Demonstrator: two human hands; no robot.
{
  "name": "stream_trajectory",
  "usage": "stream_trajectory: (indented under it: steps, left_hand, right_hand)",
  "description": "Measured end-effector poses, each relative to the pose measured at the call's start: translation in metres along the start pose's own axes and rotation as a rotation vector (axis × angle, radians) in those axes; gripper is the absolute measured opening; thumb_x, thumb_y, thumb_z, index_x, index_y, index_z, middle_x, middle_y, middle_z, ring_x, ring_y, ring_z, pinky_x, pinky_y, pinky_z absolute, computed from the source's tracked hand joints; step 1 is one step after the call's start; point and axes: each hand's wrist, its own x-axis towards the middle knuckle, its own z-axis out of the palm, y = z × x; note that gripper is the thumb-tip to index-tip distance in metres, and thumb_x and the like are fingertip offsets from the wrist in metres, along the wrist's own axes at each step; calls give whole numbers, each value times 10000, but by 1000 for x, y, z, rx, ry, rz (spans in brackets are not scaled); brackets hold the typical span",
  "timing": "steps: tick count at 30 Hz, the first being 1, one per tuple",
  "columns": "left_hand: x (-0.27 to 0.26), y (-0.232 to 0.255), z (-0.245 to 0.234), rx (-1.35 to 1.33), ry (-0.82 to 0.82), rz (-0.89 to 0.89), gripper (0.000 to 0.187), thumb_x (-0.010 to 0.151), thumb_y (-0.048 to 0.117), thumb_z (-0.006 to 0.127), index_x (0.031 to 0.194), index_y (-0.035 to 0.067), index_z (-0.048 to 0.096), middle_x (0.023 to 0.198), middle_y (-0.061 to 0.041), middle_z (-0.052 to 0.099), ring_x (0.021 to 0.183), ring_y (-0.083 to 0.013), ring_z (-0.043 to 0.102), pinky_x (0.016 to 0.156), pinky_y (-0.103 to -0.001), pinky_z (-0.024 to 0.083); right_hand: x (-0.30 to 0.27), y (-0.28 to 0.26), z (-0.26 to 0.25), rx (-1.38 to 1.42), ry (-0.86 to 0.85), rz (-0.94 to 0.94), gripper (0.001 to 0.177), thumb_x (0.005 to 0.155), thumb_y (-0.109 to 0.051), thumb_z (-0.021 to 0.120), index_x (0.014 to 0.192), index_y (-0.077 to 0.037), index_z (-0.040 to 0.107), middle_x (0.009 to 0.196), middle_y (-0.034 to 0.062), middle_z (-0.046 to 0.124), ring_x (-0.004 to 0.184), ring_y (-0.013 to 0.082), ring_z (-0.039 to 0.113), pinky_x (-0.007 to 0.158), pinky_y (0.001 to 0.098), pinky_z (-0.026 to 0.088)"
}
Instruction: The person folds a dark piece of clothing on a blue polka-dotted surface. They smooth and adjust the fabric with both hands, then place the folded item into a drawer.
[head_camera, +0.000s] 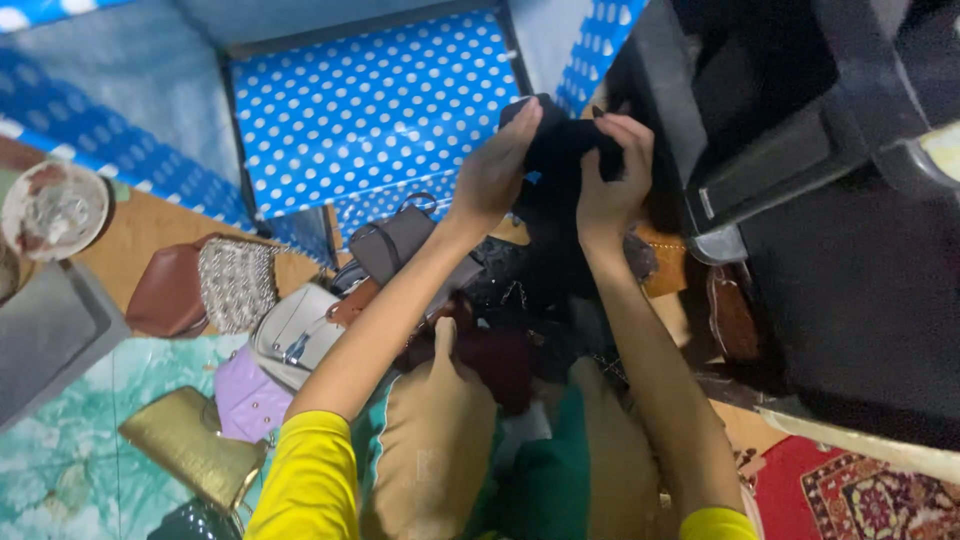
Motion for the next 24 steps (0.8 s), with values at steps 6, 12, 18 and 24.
stream_trajectory:
  steps: [6,12,18,24]
  left_hand:
    - [32,19,-16,-41,55,53,471,1090,-100,402,1549,5,388,1591,-179,460,1474,-335,524,1168,-415,568]
    - [81,53,-56,-74,264,222,336,1150,14,418,1462,-97,472,1504,-248,516,1418,-363,586,1234,-423,521]
    - [130,48,-68,-126,320,351,417,1071,-149,335,1462,-89,469,1496,-232,530,1444,-364,543,1274,-478,488]
    - [123,37,-46,119,157,280,415,1147,11,284,1550,-77,337,1617,-223,386,1556,-350,394,1355,-502,353]
  right_hand:
    - [21,-15,2,15,64,-135,249,1042,-247,580,1105,-14,639,1130,162,624,1104,317,622,1036,428,485]
    - [57,-46,2,-13,169,-196,218,866,85,560,1040,-20,639,1134,207,615,1123,349,613,1047,460,481]
    - [101,-79,3,-60,219,-296,213,1011,-96,530,1124,0,682,1186,145,565,1140,304,585,1042,421,470]
    - [64,-11,6,-129,-147,-168,673,1178,-502,275,1664,-40,214,1753,165,195,1690,293,227,1456,451,195]
